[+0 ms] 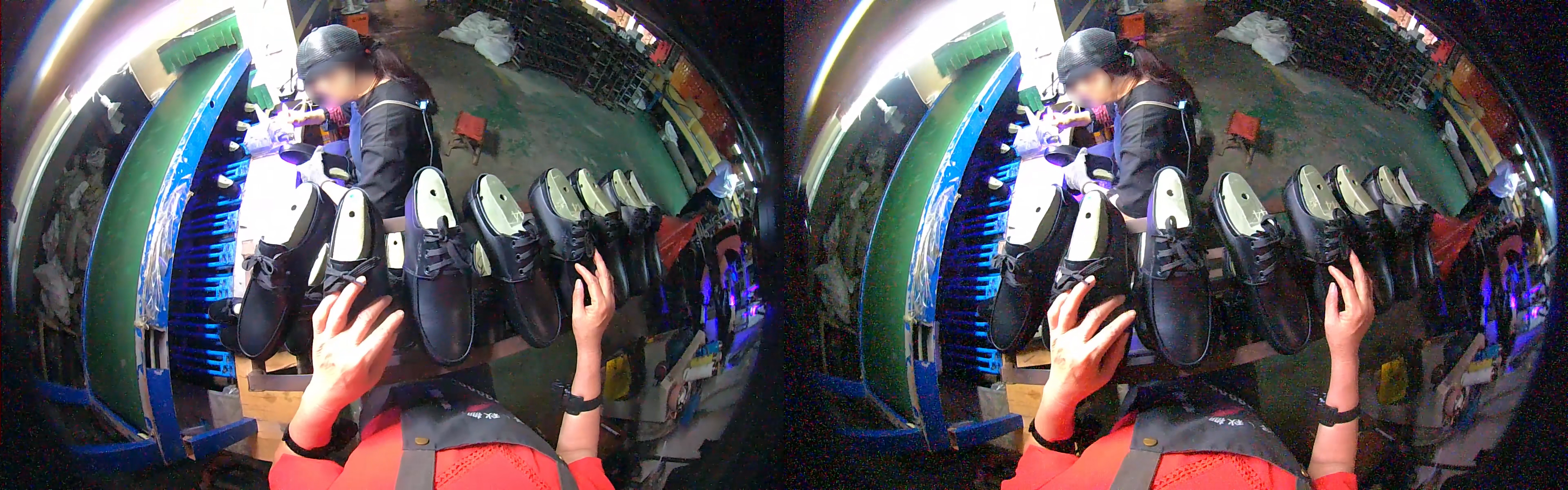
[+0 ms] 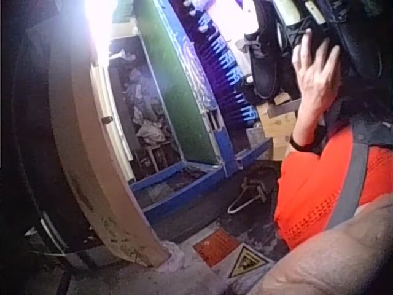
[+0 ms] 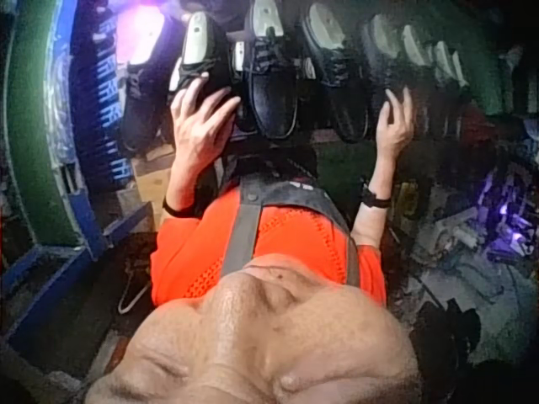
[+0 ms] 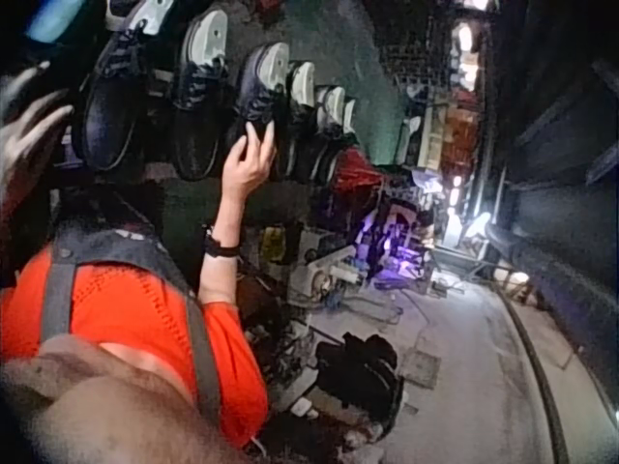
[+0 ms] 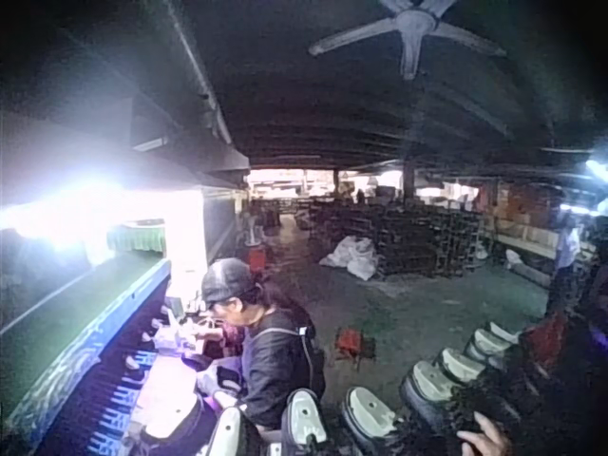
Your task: The recorder is inspecting and arranging a row of black leather shoes on a drying or cooling rack in a shoe manufacturing facility.
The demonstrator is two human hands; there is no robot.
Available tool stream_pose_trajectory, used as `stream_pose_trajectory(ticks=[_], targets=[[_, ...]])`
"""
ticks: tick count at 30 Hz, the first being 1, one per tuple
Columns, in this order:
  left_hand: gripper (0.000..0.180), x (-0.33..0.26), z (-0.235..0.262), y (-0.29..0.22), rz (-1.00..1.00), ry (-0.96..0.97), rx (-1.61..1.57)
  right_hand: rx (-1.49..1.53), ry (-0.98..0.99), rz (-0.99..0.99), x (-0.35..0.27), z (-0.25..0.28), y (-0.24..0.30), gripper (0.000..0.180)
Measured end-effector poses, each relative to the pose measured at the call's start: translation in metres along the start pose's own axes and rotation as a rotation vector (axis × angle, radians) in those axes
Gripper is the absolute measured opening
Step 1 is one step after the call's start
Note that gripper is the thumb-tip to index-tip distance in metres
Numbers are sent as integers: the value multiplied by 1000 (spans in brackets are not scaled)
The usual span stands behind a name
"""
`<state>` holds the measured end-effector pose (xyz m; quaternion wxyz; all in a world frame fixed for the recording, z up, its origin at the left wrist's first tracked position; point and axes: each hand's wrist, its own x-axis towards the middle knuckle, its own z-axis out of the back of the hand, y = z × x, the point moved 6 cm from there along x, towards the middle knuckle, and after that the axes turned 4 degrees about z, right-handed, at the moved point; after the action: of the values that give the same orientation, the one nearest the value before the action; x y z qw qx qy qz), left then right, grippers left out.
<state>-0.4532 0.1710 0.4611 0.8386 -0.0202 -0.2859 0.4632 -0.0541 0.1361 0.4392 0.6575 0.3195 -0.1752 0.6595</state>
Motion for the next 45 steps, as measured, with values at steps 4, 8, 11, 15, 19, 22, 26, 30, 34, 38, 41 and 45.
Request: stream_pose_trajectory(ticks=[4,8,11,15,19,22,26,30,34,38,41,45], targets=[[34,-1,-1,0,-3,11,8,6,-2,-14,-1,0,-1,28],[34,-1,-1,1,-5,10,7,-9,0,-15,-1,0,-1,28],[34,-1,-1,1,-3,19,13,5,-4,-16,0,-1,-2,28],[34,-1,-1,1,-2,18,7,18,-2,-21,-1,-1,-2,28],[34,0,-1,1,-3,15,7,25,-4,-15,-1,-1,-2,29],[34,-1,-1,1,-2,8,6,15,-9,-2,0,-1,-1,29],[34,-1,0,0,1,0,0,2,-3,-9,0,0,0,29],[35,0,0,0,2,0,8,-2,3,-29,0,0,0,29],[35,0,0,-1,-3,-8,11,-4,-14,-16,0,2,2,27],[34,1,2,-3,-10,-15,12,-4,-7,-23,1,2,2,27],[32,1,3,-4,-18,-28,31,-16,2,-24,1,2,3,27],[34,0,3,-4,-10,-19,28,-9,-17,-10,2,4,5,27]])
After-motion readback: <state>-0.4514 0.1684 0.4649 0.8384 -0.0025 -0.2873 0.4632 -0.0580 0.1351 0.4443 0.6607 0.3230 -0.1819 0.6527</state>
